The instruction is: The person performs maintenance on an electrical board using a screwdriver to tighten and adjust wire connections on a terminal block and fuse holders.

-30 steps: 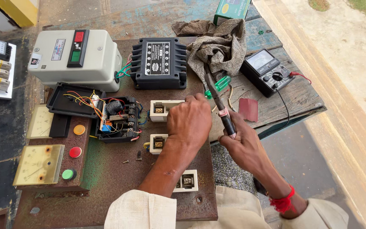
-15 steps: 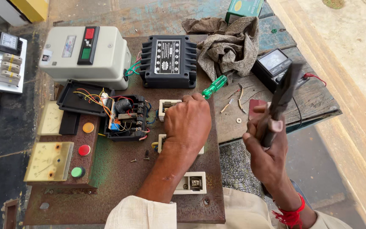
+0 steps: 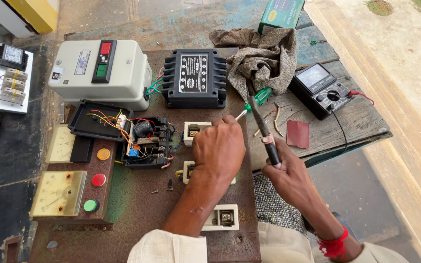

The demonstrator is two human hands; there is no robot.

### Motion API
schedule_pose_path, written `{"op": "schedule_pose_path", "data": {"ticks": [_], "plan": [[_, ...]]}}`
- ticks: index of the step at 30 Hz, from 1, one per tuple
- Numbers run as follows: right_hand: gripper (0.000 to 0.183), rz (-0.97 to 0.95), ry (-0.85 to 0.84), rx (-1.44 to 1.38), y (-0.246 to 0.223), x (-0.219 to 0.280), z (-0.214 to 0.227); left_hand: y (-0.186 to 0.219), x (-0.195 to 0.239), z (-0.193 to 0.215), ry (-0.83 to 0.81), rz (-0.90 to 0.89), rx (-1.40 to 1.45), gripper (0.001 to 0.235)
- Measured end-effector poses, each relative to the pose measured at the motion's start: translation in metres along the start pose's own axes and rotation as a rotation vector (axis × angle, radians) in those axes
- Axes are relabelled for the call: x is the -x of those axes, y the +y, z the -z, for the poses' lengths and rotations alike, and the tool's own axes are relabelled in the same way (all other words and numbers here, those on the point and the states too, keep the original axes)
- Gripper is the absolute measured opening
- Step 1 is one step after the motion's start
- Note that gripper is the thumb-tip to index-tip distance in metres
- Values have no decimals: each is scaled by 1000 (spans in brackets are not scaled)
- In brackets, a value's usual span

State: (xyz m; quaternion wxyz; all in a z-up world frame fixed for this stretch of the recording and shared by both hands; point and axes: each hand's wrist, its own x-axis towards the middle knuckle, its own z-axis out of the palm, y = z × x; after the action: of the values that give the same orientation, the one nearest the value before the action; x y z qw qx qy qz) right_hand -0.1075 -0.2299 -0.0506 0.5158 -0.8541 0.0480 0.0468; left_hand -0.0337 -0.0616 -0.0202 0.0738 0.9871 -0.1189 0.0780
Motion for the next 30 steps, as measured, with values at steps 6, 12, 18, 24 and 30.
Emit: {"op": "schedule_pose_path", "data": {"ticks": [6, 12, 18, 24, 30], "plan": [[55, -40, 145, 86, 13, -28, 16, -14, 13, -4, 84, 11, 13, 16], [70, -144, 117, 626, 25, -42, 30, -23, 24, 2, 25, 76, 137, 26], [53, 258, 289, 915, 10, -55, 23, -18, 32, 5, 69, 96, 290, 14], [36, 259, -8, -711, -14, -71, 9, -18, 47, 16, 98, 51, 492, 14], [25, 416, 144, -964, -39, -92, 20, -37, 62, 18, 181, 101, 627, 12]]}}
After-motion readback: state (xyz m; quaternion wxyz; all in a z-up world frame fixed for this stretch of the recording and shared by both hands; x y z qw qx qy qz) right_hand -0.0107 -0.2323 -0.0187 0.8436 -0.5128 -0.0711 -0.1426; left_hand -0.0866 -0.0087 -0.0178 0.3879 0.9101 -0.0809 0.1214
